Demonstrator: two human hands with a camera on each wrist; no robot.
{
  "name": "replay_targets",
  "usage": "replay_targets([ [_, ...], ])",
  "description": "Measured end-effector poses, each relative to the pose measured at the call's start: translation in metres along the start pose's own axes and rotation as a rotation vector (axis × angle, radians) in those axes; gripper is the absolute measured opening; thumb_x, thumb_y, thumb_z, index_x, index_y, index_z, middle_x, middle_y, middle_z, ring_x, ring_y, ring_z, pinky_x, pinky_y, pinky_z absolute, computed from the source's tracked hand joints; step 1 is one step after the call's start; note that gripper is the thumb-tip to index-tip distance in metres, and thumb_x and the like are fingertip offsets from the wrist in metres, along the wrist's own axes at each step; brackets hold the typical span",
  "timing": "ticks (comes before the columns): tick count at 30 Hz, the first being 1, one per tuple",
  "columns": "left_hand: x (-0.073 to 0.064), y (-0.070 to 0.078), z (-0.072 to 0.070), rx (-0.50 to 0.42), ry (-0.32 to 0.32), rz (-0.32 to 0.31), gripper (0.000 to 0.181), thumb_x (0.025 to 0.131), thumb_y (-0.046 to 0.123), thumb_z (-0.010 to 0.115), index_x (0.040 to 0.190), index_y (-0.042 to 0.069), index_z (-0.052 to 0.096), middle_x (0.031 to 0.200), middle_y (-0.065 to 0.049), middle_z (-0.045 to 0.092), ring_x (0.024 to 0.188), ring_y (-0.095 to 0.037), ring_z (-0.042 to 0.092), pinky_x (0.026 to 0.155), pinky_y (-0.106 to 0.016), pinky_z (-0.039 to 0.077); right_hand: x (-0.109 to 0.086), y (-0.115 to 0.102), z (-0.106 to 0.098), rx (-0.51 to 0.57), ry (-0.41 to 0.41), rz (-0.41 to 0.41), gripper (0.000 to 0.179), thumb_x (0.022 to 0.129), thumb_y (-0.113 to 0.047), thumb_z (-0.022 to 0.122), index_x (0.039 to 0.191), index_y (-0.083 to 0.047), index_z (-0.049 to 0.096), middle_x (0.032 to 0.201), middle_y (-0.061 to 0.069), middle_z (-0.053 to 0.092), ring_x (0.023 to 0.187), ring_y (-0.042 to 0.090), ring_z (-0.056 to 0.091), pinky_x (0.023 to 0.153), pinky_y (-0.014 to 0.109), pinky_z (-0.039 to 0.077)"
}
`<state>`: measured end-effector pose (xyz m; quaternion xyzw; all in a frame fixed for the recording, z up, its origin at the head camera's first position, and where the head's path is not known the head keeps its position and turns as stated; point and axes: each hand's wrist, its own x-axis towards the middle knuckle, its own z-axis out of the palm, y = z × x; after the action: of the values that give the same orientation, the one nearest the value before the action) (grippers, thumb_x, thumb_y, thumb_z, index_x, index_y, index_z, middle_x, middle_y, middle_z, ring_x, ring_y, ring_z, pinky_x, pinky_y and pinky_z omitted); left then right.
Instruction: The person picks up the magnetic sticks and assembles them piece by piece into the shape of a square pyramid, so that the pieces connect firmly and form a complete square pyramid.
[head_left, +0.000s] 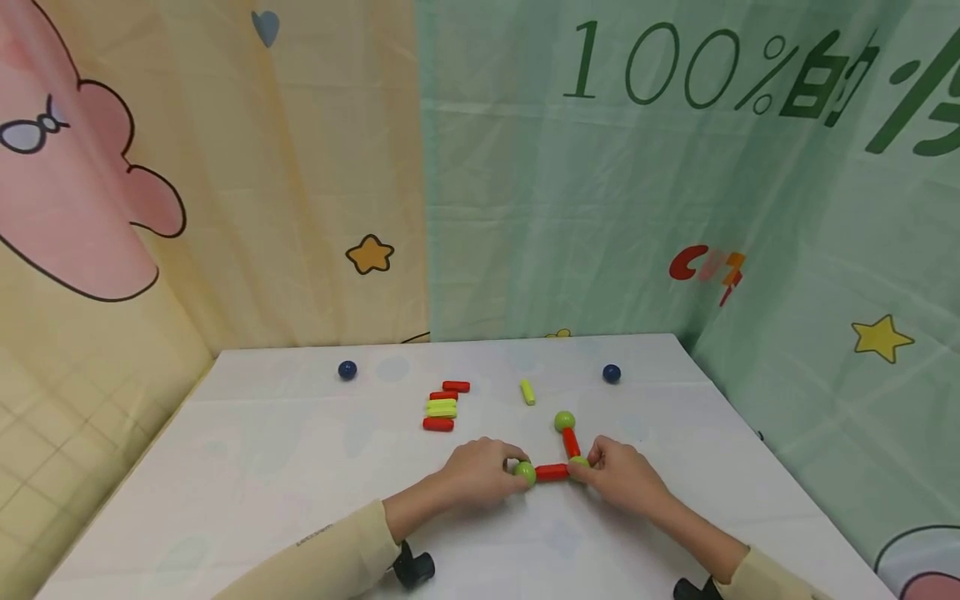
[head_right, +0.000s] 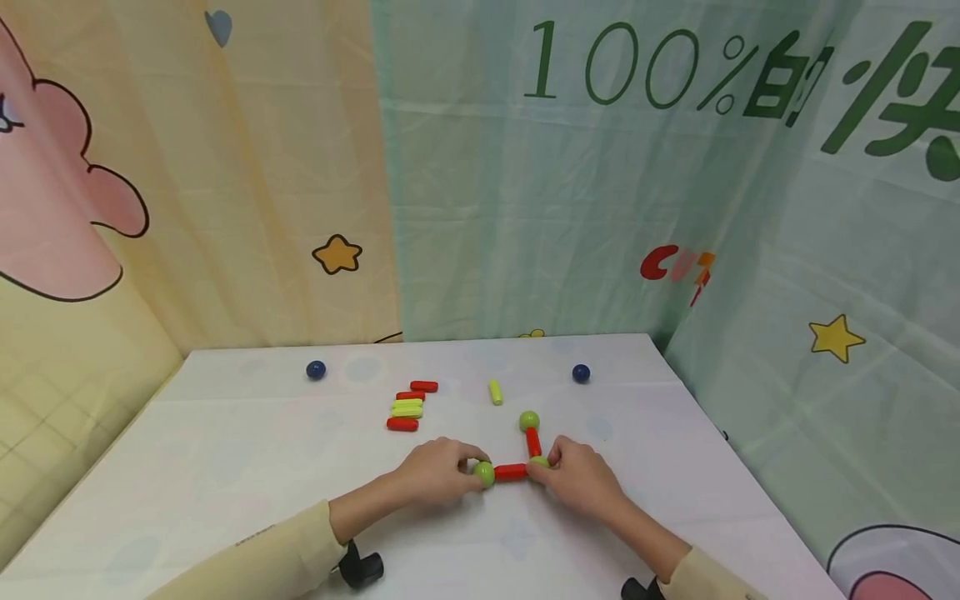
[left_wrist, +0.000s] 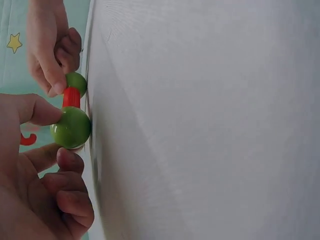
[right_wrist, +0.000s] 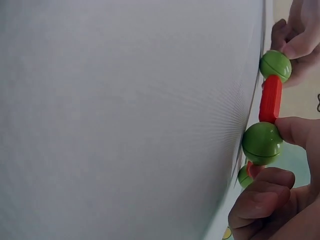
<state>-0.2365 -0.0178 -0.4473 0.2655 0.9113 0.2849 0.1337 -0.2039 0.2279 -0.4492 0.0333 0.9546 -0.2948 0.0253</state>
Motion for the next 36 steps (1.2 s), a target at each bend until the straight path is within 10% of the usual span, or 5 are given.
replay_targets([
  [14,0.005,-0.013,0.003,-0.126,0.01,0.047,0.03,0.088,0.044,0.073,0.113,0.029,0.076,0.073,0.009,0.06,0.065,-0.008,0.053,0.057,-0.025,0.039,0.029,-0.009,-0.027,-0.09,0.012,-0.065,0.035,0.091,-0.043,0.071,0.095,-0.01,0.064,0.069,0.003,0.054,0.062,0.018,0.049,0.055,0.029,0.039],
  [22,0.003,-0.013,0.003,-0.144,-0.002,0.022,0.034,0.087,0.048,0.074,0.116,0.031,0.076,0.072,0.009,0.06,0.067,-0.008,0.053,0.057,-0.024,0.038,0.062,-0.008,-0.021,0.053,-0.023,0.013,0.042,0.092,-0.043,0.069,0.113,-0.007,0.067,0.085,0.005,0.059,0.07,0.019,0.05,0.058,0.028,0.04],
  [36,0.003,-0.012,0.001,-0.154,-0.012,0.013,0.033,0.086,0.046,0.076,0.115,0.03,0.076,0.071,0.006,0.059,0.066,-0.01,0.052,0.056,-0.025,0.036,0.087,0.02,-0.008,0.34,-0.222,0.05,0.051,0.086,-0.039,0.076,0.128,-0.012,0.069,0.056,-0.004,0.038,0.041,0.015,0.029,0.044,0.025,0.028],
])
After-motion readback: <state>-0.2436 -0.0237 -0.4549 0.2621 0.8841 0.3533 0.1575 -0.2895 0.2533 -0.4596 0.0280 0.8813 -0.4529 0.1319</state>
